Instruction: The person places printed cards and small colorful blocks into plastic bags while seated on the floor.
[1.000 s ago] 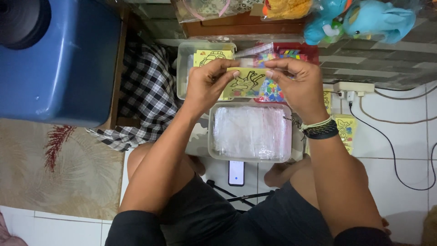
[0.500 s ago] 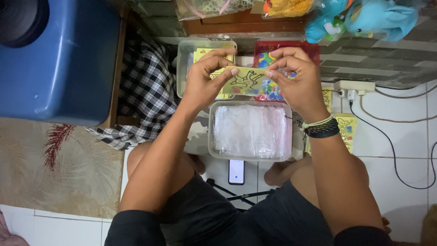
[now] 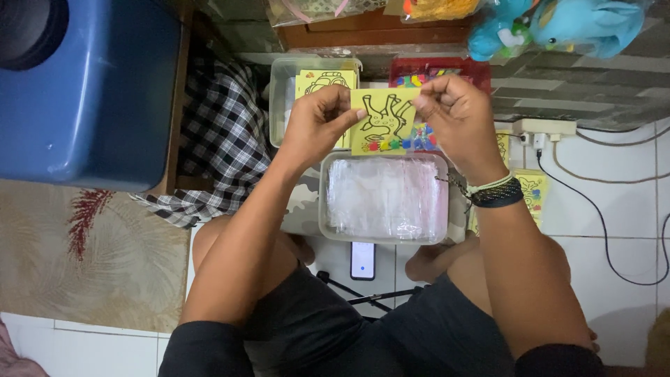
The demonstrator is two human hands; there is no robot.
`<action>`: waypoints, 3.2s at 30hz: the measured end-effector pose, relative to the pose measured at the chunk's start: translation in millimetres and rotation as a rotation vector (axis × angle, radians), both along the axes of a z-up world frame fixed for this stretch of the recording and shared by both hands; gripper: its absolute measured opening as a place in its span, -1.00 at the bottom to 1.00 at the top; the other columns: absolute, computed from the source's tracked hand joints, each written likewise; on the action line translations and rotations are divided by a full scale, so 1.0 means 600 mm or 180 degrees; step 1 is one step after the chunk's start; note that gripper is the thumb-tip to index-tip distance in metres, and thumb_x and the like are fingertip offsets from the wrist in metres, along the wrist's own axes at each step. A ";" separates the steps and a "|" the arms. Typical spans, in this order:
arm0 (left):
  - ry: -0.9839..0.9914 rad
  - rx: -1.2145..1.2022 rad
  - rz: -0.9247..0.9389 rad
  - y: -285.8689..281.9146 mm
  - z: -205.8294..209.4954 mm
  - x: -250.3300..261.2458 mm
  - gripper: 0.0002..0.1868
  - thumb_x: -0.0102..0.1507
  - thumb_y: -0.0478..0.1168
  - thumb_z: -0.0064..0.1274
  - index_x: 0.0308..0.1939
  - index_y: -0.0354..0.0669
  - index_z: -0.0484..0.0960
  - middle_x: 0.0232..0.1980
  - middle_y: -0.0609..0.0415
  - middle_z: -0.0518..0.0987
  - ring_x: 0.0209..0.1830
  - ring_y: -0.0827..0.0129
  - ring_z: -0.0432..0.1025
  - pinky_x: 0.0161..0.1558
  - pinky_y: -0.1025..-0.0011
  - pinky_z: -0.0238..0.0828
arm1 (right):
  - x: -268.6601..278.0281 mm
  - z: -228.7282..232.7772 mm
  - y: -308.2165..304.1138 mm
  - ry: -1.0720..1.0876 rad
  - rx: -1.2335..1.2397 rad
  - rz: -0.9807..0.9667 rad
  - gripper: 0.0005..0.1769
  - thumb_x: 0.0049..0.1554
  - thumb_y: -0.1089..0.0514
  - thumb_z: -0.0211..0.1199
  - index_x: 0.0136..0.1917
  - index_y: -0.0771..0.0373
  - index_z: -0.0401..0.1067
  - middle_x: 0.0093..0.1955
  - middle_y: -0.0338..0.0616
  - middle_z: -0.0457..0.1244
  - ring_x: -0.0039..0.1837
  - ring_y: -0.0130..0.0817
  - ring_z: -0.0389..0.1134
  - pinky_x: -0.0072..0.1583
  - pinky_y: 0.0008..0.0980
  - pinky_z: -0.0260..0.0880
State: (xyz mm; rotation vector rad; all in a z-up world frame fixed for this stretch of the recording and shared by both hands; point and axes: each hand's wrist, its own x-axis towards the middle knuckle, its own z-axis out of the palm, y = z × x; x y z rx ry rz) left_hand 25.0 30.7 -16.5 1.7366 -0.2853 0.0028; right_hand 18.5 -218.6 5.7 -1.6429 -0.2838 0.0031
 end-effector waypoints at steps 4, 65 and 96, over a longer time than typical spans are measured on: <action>-0.0059 -0.0016 0.0036 -0.007 0.018 -0.006 -0.87 0.27 -0.37 0.27 -0.29 -0.21 0.60 -0.56 0.13 0.48 -0.55 0.61 0.23 -0.50 0.61 0.14 | -0.006 -0.011 0.000 0.0087 0.0086 0.0209 -0.73 0.23 0.39 0.35 0.18 0.41 0.39 -0.08 -0.10 0.34 -0.07 -0.50 0.39 0.04 -0.50 0.44; 0.0011 0.3761 -0.1172 -0.130 -0.227 -0.081 -0.47 0.08 -0.23 0.30 0.15 -0.04 0.62 0.20 0.08 0.52 0.01 0.13 0.52 -0.01 0.24 0.52 | 0.116 -0.792 -0.545 0.2592 -0.2481 -0.2261 -0.91 -0.02 0.02 0.38 -0.21 -0.08 0.67 -0.12 -0.36 0.45 -0.03 -0.11 0.37 0.10 0.00 0.18; 0.0072 0.3192 -0.1424 -0.064 -0.208 -0.112 -0.89 0.26 -0.25 0.17 -0.14 0.03 0.70 -0.17 0.00 0.68 -0.16 0.03 0.63 -0.09 0.14 0.59 | 0.022 0.011 -0.325 -0.0571 -0.1339 -0.0711 -0.76 0.34 0.29 0.34 0.27 0.27 0.54 0.04 0.01 0.40 0.10 -0.24 0.44 0.10 -0.28 0.43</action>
